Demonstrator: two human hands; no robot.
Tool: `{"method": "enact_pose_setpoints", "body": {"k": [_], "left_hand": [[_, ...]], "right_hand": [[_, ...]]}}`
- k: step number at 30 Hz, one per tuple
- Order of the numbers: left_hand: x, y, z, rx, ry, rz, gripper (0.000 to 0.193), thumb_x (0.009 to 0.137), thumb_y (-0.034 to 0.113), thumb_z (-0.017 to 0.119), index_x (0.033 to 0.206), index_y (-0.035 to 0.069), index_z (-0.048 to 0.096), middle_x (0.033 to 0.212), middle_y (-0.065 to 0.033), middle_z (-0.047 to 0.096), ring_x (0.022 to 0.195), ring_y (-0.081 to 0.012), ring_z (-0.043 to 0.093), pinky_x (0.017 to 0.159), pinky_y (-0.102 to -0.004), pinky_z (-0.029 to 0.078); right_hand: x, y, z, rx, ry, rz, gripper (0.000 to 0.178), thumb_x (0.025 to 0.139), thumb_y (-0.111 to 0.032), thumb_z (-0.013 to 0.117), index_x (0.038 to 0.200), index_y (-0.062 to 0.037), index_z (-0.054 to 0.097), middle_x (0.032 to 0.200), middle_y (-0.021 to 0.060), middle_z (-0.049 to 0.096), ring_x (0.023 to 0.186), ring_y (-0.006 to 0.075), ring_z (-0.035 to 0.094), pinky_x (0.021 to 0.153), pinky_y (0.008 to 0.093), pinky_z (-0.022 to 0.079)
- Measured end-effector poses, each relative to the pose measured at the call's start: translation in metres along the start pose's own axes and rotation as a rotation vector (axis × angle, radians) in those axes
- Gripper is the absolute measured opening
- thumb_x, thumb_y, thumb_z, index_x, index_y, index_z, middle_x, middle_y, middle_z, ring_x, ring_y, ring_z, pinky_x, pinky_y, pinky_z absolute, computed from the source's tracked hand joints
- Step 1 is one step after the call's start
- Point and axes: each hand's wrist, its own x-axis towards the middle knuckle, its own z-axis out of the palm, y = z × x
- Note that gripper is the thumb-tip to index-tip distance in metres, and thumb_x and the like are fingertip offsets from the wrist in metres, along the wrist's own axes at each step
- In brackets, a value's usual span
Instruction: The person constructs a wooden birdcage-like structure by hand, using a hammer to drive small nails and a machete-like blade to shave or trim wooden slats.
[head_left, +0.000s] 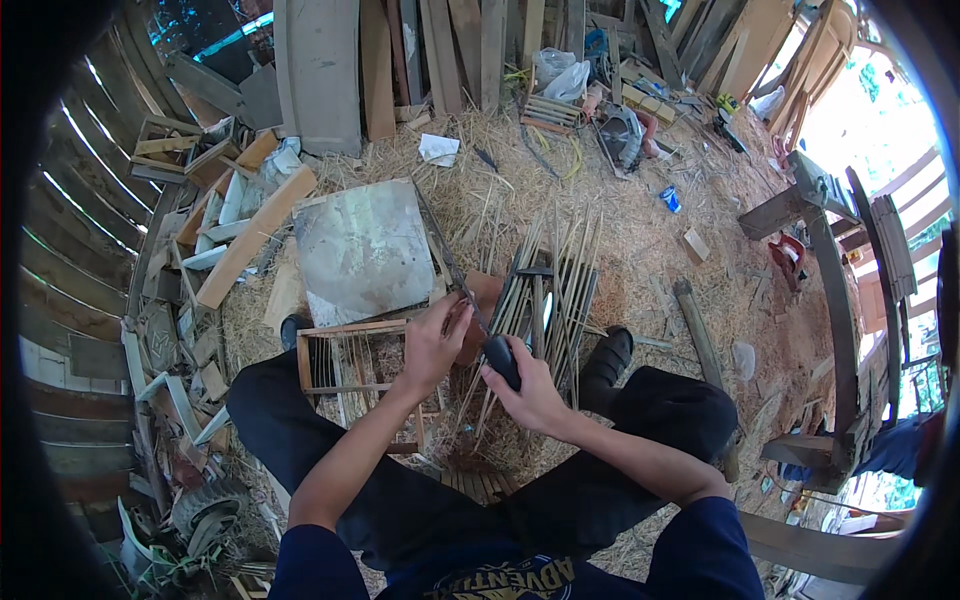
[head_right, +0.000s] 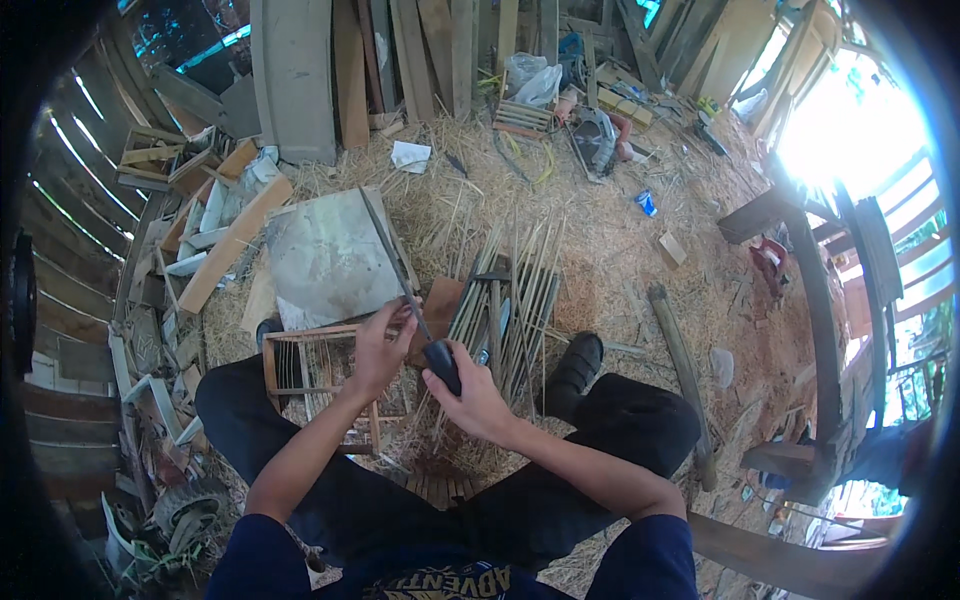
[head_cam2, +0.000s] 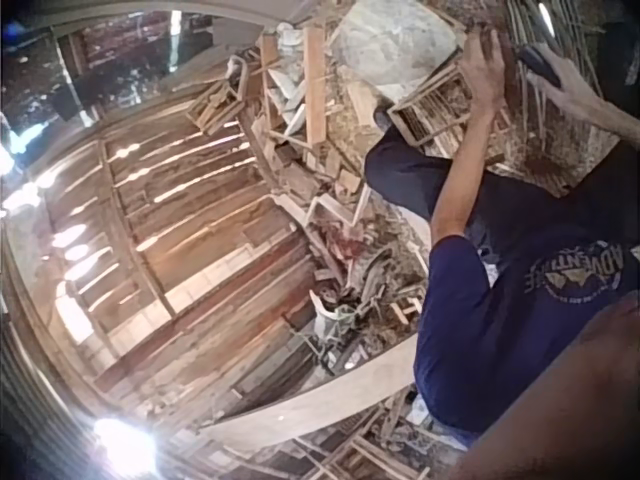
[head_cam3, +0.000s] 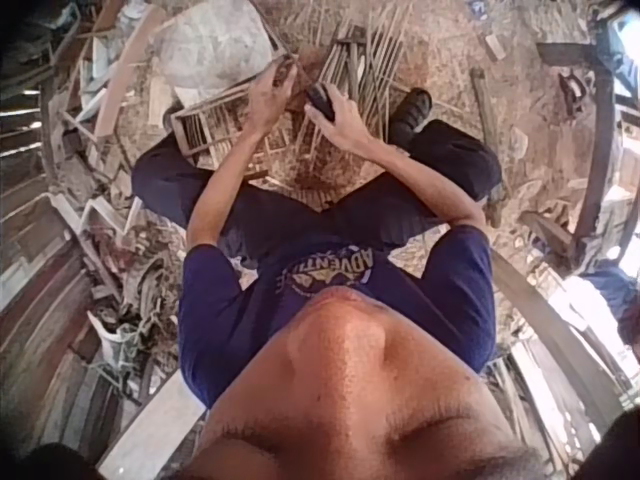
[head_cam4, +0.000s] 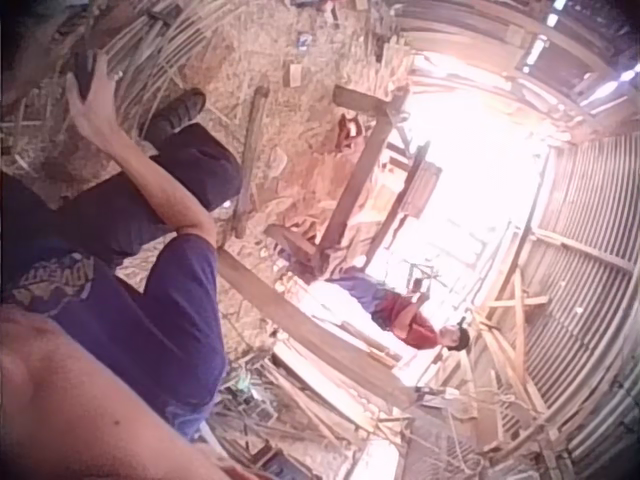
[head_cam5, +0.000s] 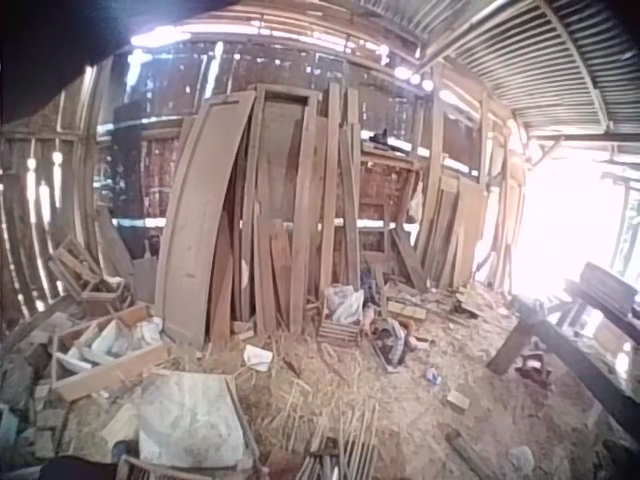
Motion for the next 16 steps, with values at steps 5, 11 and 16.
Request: {"method": "enact_pose_setpoints", "body": {"k": [5,11,16], "left_hand": [[0.017,0.032,-0.068,0.602,-0.552,0.018,0.05,0.084,0.023,0.075,0.128,0.004,0.061,0.116,-0.0206,0.069,0.105,-0.0362,0.068,0.094,-0.0423,0.052],[0.008,0.05,-0.079,0.455,-0.394,-0.256,0.045,0.092,0.029,0.069,0.128,0.002,0.062,0.116,-0.0201,0.069,0.112,-0.0324,0.066,0.097,-0.0392,0.049],[-0.014,0.065,-0.043,-0.007,-0.317,-0.367,0.041,0.1,0.032,0.062,0.126,0.002,0.062,0.118,-0.022,0.068,0.118,-0.0306,0.063,0.102,-0.0382,0.044]], "right_hand": [[0.005,0.009,-0.004,0.083,0.013,0.083,0.045,0.099,-0.032,0.062,0.127,0.0006,0.048,0.079,0.016,0.062,0.068,0.0255,0.065,0.063,0.0383,0.05],[0.017,0.001,0.0,0.346,-0.006,0.175,0.042,0.107,-0.038,0.046,0.126,-0.001,0.049,0.066,0.0016,0.052,0.053,0.0092,0.054,0.049,0.0275,0.045],[0.019,0.01,0.008,0.496,-0.037,0.225,0.055,0.108,-0.045,0.036,0.147,-0.006,0.041,0.065,0.0029,0.048,0.051,0.0101,0.051,0.048,0.0267,0.044]]}}
